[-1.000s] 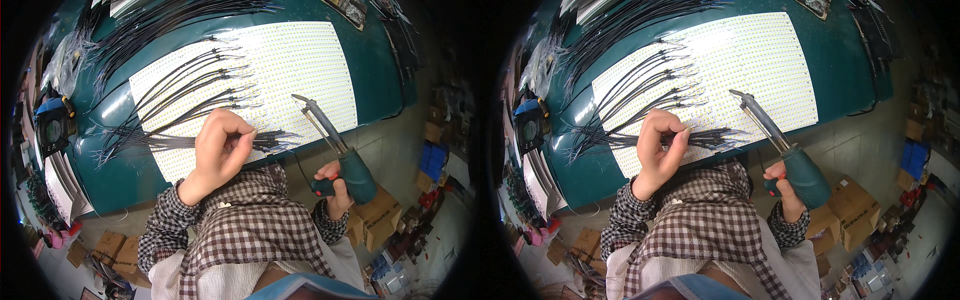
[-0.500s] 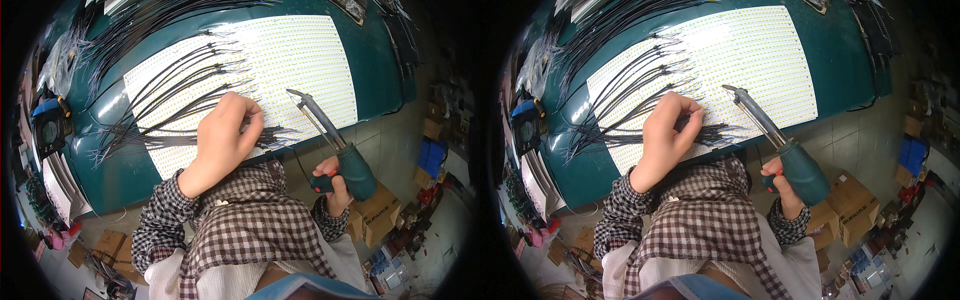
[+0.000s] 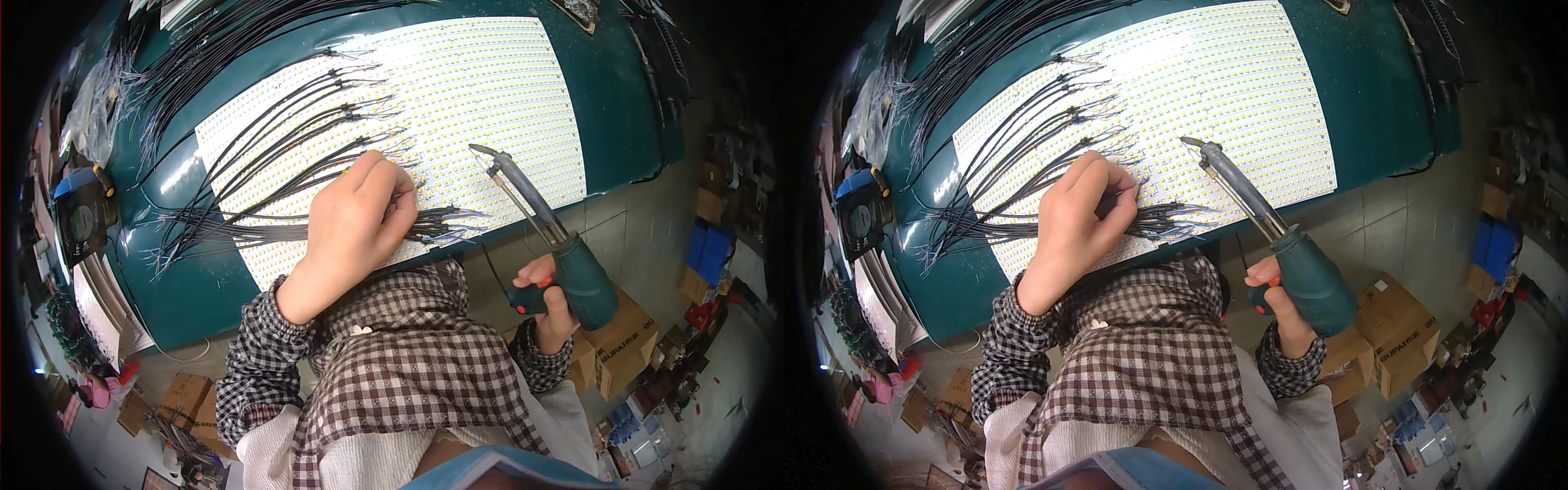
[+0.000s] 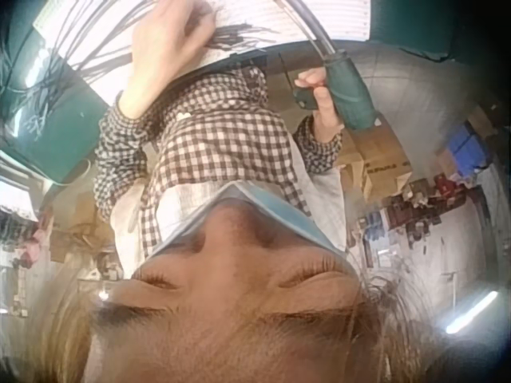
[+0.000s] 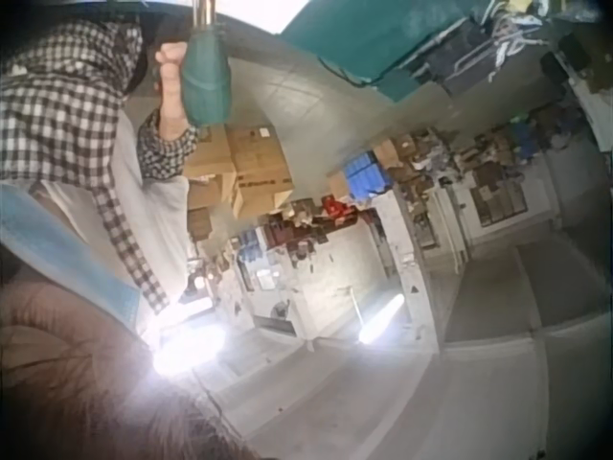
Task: The person solders wires onto an LED board using a soldering iron, places the completed board onto a stack, arranges wires on a new board, and solders them in place.
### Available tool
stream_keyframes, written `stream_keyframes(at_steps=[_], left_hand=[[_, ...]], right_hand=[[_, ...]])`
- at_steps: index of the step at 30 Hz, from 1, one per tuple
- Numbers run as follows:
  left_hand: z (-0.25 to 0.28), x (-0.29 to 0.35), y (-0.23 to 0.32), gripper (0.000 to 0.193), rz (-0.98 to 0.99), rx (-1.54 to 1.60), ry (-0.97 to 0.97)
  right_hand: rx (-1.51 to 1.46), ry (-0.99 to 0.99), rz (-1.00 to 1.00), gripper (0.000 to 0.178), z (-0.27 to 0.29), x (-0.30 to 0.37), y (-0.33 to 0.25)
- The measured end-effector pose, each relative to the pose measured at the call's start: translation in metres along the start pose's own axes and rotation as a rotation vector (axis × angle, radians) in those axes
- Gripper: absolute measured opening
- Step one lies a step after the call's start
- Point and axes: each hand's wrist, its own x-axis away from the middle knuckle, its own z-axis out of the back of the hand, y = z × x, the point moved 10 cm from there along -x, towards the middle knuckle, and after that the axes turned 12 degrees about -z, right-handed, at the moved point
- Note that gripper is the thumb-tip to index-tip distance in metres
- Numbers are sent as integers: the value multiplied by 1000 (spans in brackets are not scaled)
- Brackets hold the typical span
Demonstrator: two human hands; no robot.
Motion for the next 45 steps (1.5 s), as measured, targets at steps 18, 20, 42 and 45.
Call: stream_keyframes(at_steps=[18, 20, 42, 45], left_hand=[[1, -3, -9, 9, 105, -16, -1], [1, -2, -8, 10, 110, -68, -18], [9, -1, 10, 14, -92, -111, -21], [8, -2, 11, 15, -95, -137, -37]], right_hand=[[0, -9, -12, 38, -1, 5, 2], [-7, 2, -19, 38, -1, 6, 1], [19, -16, -3, 39, -1, 6, 5], [21, -17, 7, 39, 0, 6, 4]])
